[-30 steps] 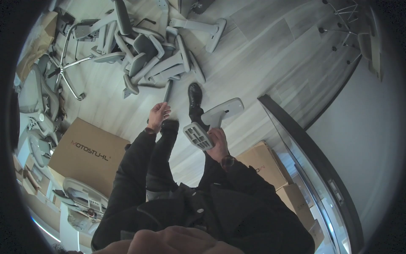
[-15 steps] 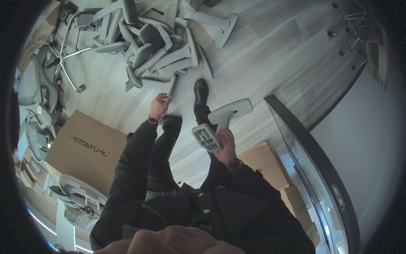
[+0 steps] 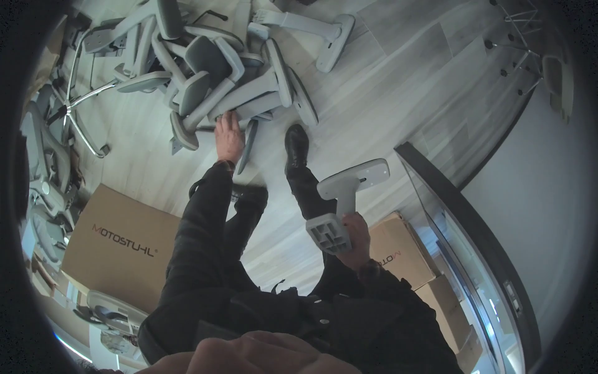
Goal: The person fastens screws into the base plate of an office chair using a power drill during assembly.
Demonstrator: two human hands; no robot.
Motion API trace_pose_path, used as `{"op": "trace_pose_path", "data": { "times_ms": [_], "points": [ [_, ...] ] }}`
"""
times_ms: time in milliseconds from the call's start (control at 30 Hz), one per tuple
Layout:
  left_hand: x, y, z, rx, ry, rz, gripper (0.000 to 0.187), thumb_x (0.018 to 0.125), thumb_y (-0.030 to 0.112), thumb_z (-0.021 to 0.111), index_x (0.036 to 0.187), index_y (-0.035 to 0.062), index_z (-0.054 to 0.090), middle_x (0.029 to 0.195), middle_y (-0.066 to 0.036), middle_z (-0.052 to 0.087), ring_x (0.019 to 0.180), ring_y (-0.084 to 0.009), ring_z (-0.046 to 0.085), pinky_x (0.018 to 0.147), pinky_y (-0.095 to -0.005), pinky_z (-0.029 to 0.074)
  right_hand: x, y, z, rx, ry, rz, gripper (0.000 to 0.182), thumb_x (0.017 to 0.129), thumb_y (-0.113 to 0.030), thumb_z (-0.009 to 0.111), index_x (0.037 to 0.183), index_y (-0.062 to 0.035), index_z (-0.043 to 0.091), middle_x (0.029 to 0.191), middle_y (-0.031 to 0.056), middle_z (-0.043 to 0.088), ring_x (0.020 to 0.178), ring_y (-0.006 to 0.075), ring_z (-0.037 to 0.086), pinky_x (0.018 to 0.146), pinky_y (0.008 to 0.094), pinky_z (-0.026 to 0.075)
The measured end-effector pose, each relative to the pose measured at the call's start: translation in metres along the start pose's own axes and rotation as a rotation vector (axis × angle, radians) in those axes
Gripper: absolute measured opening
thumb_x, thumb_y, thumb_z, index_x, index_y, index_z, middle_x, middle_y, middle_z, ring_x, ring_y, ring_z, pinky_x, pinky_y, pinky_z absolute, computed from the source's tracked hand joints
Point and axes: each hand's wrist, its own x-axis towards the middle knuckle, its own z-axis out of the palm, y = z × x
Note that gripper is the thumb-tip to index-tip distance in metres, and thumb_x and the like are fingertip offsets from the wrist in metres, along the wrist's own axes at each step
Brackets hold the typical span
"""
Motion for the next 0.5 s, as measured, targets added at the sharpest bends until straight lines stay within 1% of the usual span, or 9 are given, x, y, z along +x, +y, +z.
{"op": "trace_pose_path", "data": {
  "times_ms": [67, 100, 200, 267, 300, 367, 400, 467, 500],
  "points": [
    [0.007, 0.000, 0.011, 0.029, 0.106, 0.078, 0.038, 0.087, 0.010, 0.054, 0.124, 0.0014, 0.052, 0.127, -0.017, 0.049, 0.108, -0.0368, 0.048, 0.093, -0.0455, 0.046, 0.010, -0.011, -0.011, 0.059, 0.016, -0.246, 0.070, 0.065, -0.028, 0.095, 0.119, -0.0081, 0.055, 0.115, 0.0135, 0.065, 0.109, 0.0303, 0.065, 0.097, 0.0469, 0.054],
    [0.006, -0.001, 0.018, 0.034, 0.132, 0.100, 0.032, 0.089, 0.009, 0.052, 0.120, 0.0014, 0.053, 0.124, -0.018, 0.051, 0.104, -0.0367, 0.050, 0.091, -0.0451, 0.046, 0.011, -0.016, -0.012, 0.072, 0.022, -0.304, 0.073, 0.064, -0.026, 0.096, 0.121, -0.0086, 0.054, 0.118, 0.0143, 0.064, 0.112, 0.0307, 0.064, 0.099, 0.0473, 0.053],
    [0.002, -0.002, 0.041, 0.056, 0.258, 0.200, 0.032, 0.087, 0.002, 0.051, 0.119, 0.0000, 0.054, 0.114, -0.019, 0.059, 0.098, -0.0365, 0.057, 0.089, -0.0465, 0.051, 0.014, -0.020, -0.011, -0.045, 0.064, -0.301, 0.071, 0.059, -0.032, 0.099, 0.114, -0.0091, 0.060, 0.114, 0.0108, 0.070, 0.108, 0.0280, 0.069, 0.097, 0.0469, 0.055],
    [0.015, 0.005, 0.046, -0.077, 0.140, 0.149, 0.023, 0.080, 0.002, 0.050, 0.102, 0.0041, 0.053, 0.093, -0.016, 0.062, 0.087, -0.0370, 0.057, 0.081, -0.0458, 0.047, 0.015, -0.019, -0.007, -0.031, 0.130, -0.372, 0.073, 0.060, -0.031, 0.099, 0.117, -0.0100, 0.058, 0.114, 0.0117, 0.069, 0.107, 0.0291, 0.069, 0.096, 0.0471, 0.056],
    [0.018, 0.013, 0.038, -0.112, 0.105, 0.134, 0.021, 0.078, 0.002, 0.050, 0.098, 0.0051, 0.053, 0.088, -0.016, 0.062, 0.084, -0.0371, 0.057, 0.078, -0.0456, 0.046, 0.014, -0.018, -0.007, -0.029, 0.140, -0.387, 0.074, 0.061, -0.031, 0.099, 0.118, -0.0102, 0.058, 0.114, 0.0120, 0.069, 0.106, 0.0294, 0.069, 0.096, 0.0471, 0.056],
    [0.024, 0.038, -0.006, -0.250, -0.325, 0.017, 0.033, 0.081, 0.015, 0.058, 0.111, 0.0040, 0.049, 0.096, -0.021, 0.063, 0.089, -0.0400, 0.062, 0.079, -0.0478, 0.051, 0.013, -0.017, -0.006, 0.038, 0.111, -0.440, 0.070, 0.066, -0.028, 0.095, 0.121, -0.0077, 0.057, 0.114, 0.0158, 0.066, 0.105, 0.0311, 0.067, 0.094, 0.0459, 0.056],
    [0.027, 0.048, -0.025, -0.279, -0.428, -0.010, 0.037, 0.082, 0.018, 0.060, 0.114, 0.0037, 0.047, 0.098, -0.022, 0.064, 0.091, -0.0407, 0.063, 0.080, -0.0484, 0.052, 0.015, -0.019, -0.005, 0.058, 0.109, -0.456, 0.069, 0.067, -0.027, 0.095, 0.121, -0.0070, 0.056, 0.114, 0.0167, 0.066, 0.104, 0.0315, 0.066, 0.094, 0.0455, 0.056],
    [0.026, 0.066, -0.055, -0.469, -0.517, -0.120, 0.053, 0.078, 0.023, 0.063, 0.125, 0.0010, 0.052, 0.101, -0.025, 0.068, 0.095, -0.0428, 0.065, 0.084, -0.0479, 0.054, 0.015, -0.028, -0.001, 0.094, 0.170, -0.433, 0.066, 0.067, -0.026, 0.095, 0.119, -0.0076, 0.060, 0.116, 0.0153, 0.067, 0.106, 0.0307, 0.067, 0.092, 0.0429, 0.056],
    [0.021, 0.072, -0.067, -0.515, -0.532, -0.148, 0.057, 0.077, 0.024, 0.063, 0.128, 0.0004, 0.053, 0.102, -0.026, 0.068, 0.097, -0.0433, 0.066, 0.085, -0.0478, 0.054, 0.014, -0.033, 0.001, 0.106, 0.189, -0.432, 0.065, 0.066, -0.025, 0.095, 0.119, -0.0078, 0.061, 0.116, 0.0149, 0.067, 0.106, 0.0305, 0.067, 0.091, 0.0423, 0.057]
  ]
}}
